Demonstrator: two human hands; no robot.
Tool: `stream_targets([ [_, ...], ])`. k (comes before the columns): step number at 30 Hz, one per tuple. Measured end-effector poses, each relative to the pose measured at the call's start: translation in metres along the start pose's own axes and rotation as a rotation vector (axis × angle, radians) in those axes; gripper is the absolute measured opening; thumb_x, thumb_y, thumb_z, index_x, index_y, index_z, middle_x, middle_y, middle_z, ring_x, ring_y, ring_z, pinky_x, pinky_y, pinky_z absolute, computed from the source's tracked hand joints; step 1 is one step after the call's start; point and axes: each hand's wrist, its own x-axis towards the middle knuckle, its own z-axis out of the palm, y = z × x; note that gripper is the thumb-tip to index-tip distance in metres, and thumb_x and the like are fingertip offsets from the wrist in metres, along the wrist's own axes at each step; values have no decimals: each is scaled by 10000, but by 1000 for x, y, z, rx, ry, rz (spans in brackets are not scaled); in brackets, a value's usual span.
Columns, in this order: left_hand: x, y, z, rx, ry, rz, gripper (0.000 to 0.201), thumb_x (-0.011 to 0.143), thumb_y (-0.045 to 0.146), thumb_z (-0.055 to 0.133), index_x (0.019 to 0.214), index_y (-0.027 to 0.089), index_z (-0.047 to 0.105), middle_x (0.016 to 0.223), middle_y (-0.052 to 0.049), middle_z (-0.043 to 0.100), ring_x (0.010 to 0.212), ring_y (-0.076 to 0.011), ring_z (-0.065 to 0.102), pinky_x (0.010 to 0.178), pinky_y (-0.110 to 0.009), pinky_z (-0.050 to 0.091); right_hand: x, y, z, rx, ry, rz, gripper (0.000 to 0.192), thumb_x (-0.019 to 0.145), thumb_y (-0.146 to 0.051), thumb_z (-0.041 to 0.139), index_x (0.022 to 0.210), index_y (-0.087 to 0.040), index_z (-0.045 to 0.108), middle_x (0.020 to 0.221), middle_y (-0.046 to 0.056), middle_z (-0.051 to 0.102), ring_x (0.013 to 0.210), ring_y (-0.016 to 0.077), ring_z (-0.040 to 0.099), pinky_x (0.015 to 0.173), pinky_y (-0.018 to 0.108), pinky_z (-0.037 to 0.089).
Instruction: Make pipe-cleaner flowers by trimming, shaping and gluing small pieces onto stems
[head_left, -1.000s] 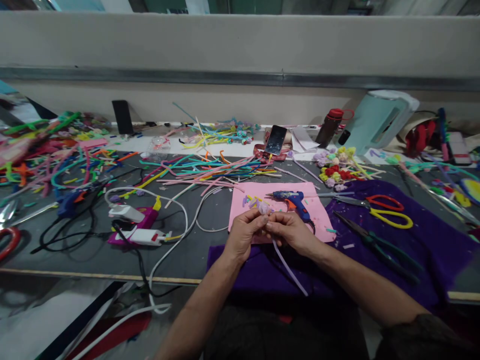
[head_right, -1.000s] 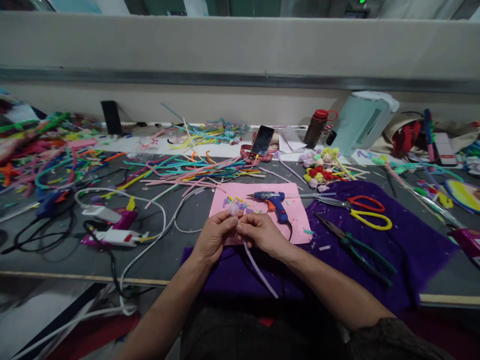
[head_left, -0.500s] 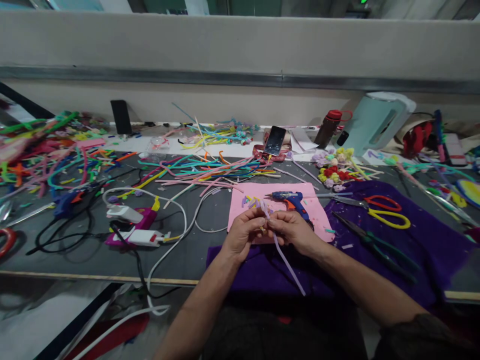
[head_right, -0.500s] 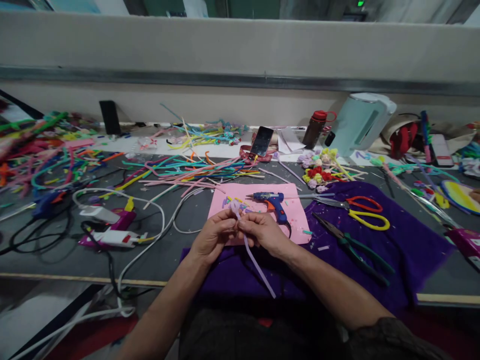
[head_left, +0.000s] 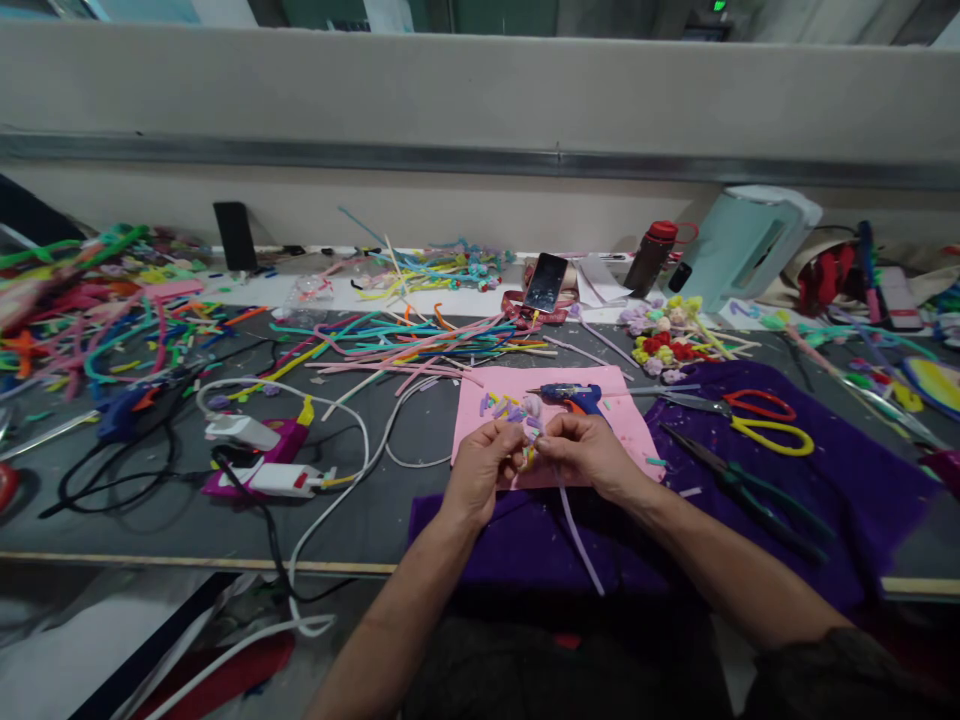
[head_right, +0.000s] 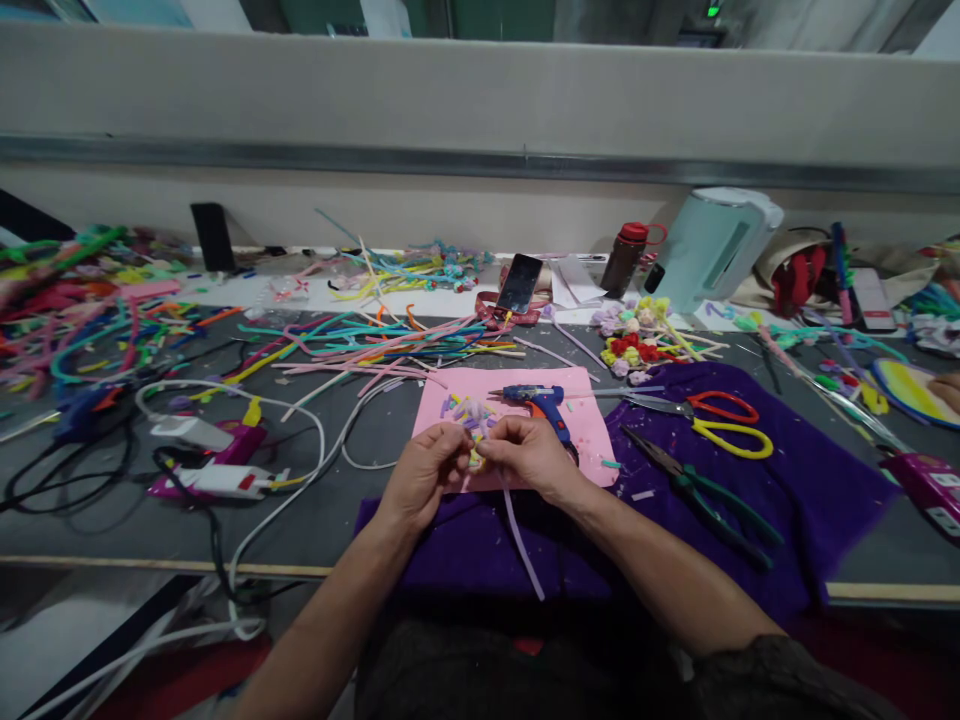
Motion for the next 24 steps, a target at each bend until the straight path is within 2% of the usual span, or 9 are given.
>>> stream_targets([
  [4,1,-4,2,-6,-17,23,309,576,340,766,762,147,611,532,44,558,412,-41,457,387,-149,304,1,5,2,-154,10,-53,248,665,-363,691,612,-157,564,589,-1,596,519,103,504,505,228,369],
  [9,3,-5,2,-19,-32,-12,264,585,323,763,685,126,618,537,30,557,426,-43,457,380,-155,283,0,8,9,-289,38,-123,222,699,-320,649,597,-160,533,562,-27,524,508,88,455,497,217,348],
  [17,6,-4,-1,-38,-13,-14,270,586,341,757,687,114,653,505,31,527,408,-31,416,374,-153,266,-5,6,10,-212,-66,-128,244,785,-382,575,692,-156,574,602,-18,526,503,84,453,460,202,341],
  [24,7,-5,-4,-29,-70,-49,278,601,362,743,666,118,628,501,29,510,423,-39,419,384,-149,263,-5,7,11,-157,-64,-95,300,772,-439,589,675,-156,562,535,-38,482,441,70,416,418,194,309],
])
